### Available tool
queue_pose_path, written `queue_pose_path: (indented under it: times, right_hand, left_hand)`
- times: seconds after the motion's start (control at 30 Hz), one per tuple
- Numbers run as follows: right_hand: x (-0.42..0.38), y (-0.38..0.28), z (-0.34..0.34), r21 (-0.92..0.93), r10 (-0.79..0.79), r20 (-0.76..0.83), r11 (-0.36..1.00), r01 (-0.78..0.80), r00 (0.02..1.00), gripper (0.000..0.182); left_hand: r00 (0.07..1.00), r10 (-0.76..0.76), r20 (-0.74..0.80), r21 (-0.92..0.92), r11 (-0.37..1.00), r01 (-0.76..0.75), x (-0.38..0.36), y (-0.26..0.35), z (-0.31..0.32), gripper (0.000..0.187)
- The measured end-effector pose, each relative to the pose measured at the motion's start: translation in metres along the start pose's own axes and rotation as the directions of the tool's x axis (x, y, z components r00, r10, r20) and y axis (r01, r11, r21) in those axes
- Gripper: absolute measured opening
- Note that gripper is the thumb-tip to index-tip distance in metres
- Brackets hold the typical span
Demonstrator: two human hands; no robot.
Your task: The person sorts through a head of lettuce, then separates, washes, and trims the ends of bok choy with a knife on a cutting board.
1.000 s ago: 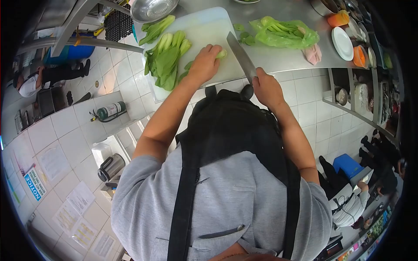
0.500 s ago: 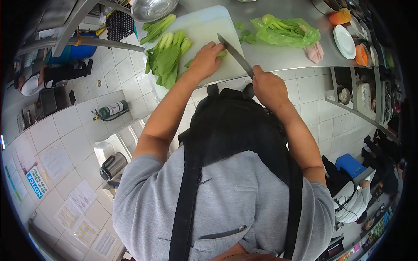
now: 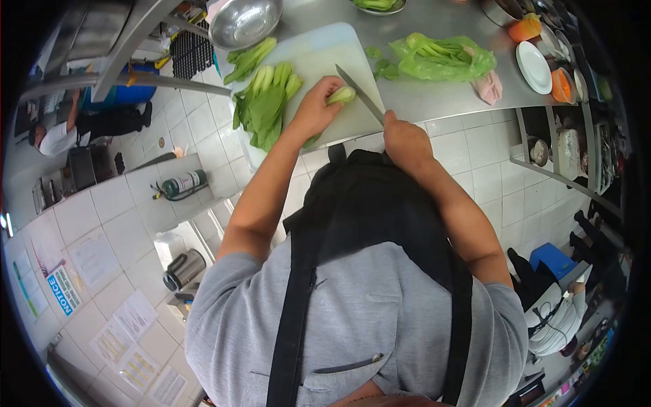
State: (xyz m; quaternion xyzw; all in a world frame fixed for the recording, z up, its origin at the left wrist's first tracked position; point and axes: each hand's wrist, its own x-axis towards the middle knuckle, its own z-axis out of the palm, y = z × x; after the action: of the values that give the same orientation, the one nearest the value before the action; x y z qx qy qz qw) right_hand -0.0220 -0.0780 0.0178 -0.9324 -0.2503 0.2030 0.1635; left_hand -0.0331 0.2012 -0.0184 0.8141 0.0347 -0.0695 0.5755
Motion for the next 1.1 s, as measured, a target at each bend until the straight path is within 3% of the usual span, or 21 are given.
queue_pose_path:
  times: [0.03,0.1,0.17,0.23,0.3,0.37,0.4,0.53,0.6,0.63,0.7,0.73,0.87,1.0,1.1]
  right_hand:
    - [-0.002,0.004,0.002,0.004,0.006,-0.018,1.000,-0.006,1.000,0.020]
    - [-0.007,0.016,-0.001,0.137,0.048,-0.051,0.990,-0.041,0.998,0.023]
    - [-0.011,0.017,-0.008,0.127,0.083,-0.060,0.989,-0.075,0.995,0.024]
    - [-0.015,0.017,-0.012,0.118,0.114,-0.065,0.987,-0.105,0.991,0.025]
    - [-0.016,0.018,-0.016,0.139,0.141,-0.063,0.982,-0.131,0.988,0.025]
    - [-0.017,0.014,-0.020,0.131,0.145,-0.031,0.981,-0.140,0.989,0.024]
    - [-0.018,0.012,-0.021,0.127,0.163,0.010,0.978,-0.163,0.987,0.024]
    - [-0.018,0.021,-0.008,0.157,0.163,0.005,0.974,-0.162,0.987,0.024]
    - [-0.021,0.027,-0.001,0.263,0.177,-0.053,0.952,-0.157,0.983,0.025]
    - [-0.022,0.026,-0.002,0.259,0.182,-0.042,0.952,-0.165,0.982,0.025]
    - [-0.025,0.023,-0.010,0.230,0.233,-0.058,0.949,-0.214,0.971,0.024]
    - [-0.026,0.018,-0.017,0.222,0.231,-0.045,0.951,-0.216,0.972,0.024]
    - [-0.017,-0.010,-0.051,0.168,0.170,-0.108,0.974,-0.150,0.980,0.023]
    - [0.000,-0.041,-0.064,0.216,0.086,-0.244,0.976,-0.032,0.966,0.024]
    - [0.013,-0.054,-0.055,0.194,0.095,-0.262,0.980,-0.044,0.960,0.024]
  left_hand:
    - [1.000,0.014,0.008,0.010,1.000,-0.015,-0.001,0.002,-0.005,0.050]
    - [0.996,0.055,-0.075,-0.289,0.955,-0.075,-0.002,0.007,-0.018,0.051]
    - [0.994,0.054,-0.099,-0.288,0.954,-0.080,0.003,0.031,-0.036,0.054]
    - [0.981,0.172,-0.086,-0.423,0.886,-0.192,0.011,0.052,-0.054,0.052]
    - [0.961,0.222,-0.168,-0.410,0.871,-0.272,0.021,0.069,-0.064,0.049]
    - [0.829,0.490,-0.270,0.089,0.870,-0.485,0.033,0.077,-0.074,0.046]
    - [0.792,0.546,-0.274,0.228,0.837,-0.498,0.031,0.089,-0.073,0.046]
    - [0.871,0.429,-0.240,0.085,0.903,-0.421,0.021,0.028,-0.044,0.044]
    - [0.961,0.091,-0.260,-0.081,0.990,-0.115,-0.005,-0.005,-0.020,0.049]
    - [0.963,0.080,-0.258,-0.090,0.990,-0.107,-0.017,-0.011,-0.011,0.049]
    - [0.915,0.145,-0.376,0.137,0.985,-0.100,-0.040,-0.019,0.000,0.053]
    - [0.876,0.325,-0.356,0.298,0.928,-0.223,-0.046,-0.020,0.000,0.051]
    - [0.893,0.254,-0.372,0.259,0.952,-0.164,-0.064,-0.019,0.003,0.041]
    - [0.893,0.309,-0.328,0.395,0.903,-0.168,-0.070,-0.021,0.007,0.042]
    - [0.883,0.350,-0.313,0.449,0.874,-0.187,-0.073,-0.028,0.013,0.044]
